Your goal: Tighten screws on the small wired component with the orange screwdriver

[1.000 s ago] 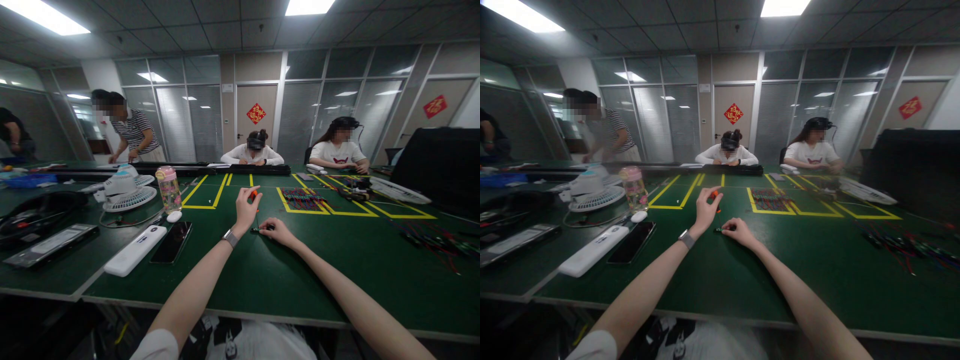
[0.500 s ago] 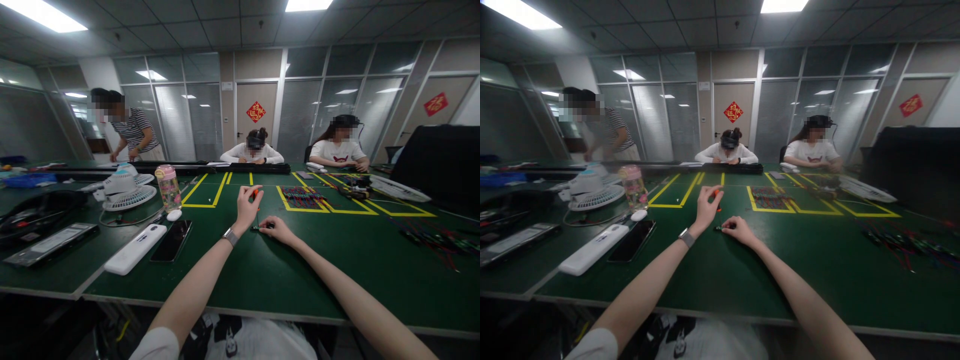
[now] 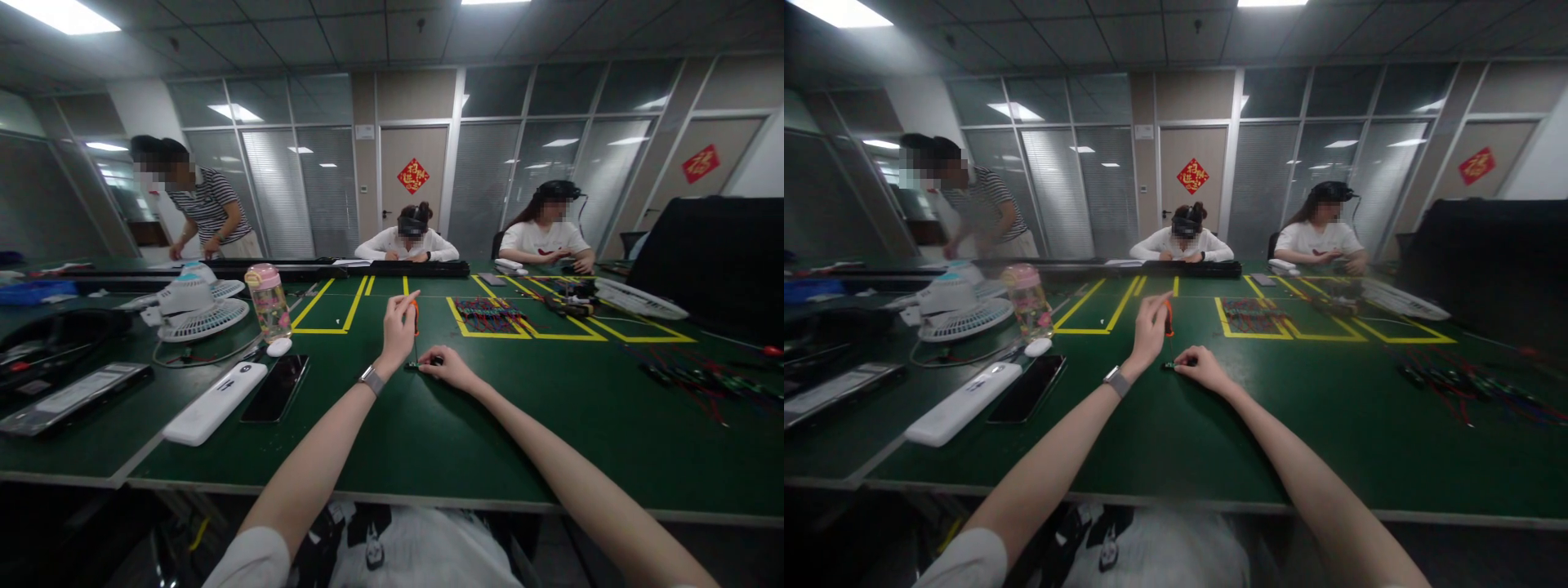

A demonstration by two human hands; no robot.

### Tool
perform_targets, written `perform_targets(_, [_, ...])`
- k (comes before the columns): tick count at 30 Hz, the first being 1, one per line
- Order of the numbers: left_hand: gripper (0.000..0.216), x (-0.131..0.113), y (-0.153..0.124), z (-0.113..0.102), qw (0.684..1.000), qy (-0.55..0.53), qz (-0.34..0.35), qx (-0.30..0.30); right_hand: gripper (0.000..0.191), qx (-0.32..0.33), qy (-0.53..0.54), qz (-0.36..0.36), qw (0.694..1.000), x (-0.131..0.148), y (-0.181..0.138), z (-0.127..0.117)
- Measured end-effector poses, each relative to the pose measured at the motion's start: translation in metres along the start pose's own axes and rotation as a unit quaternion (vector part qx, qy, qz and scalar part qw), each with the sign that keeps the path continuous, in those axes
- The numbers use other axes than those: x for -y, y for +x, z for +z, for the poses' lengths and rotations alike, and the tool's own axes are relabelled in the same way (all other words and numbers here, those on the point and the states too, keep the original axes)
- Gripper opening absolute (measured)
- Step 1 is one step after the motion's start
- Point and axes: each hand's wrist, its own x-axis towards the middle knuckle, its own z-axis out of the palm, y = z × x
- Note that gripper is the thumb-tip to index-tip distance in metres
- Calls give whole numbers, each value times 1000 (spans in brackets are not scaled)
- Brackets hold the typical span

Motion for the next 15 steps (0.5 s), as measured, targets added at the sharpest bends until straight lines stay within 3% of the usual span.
perform_targets(3, [34,1,0,1,1000,-21,7,9,15,-3,-1,-1,1000,0,0,0])
perform_targets(9, [25,1,0,1,999,23,15,-28,16,2,7,2,1000,-3,1,2])
perform_targets(15, [33,0,0,2,1000,-19,19,-1,15,0,11,2,1000,-3,1,2])
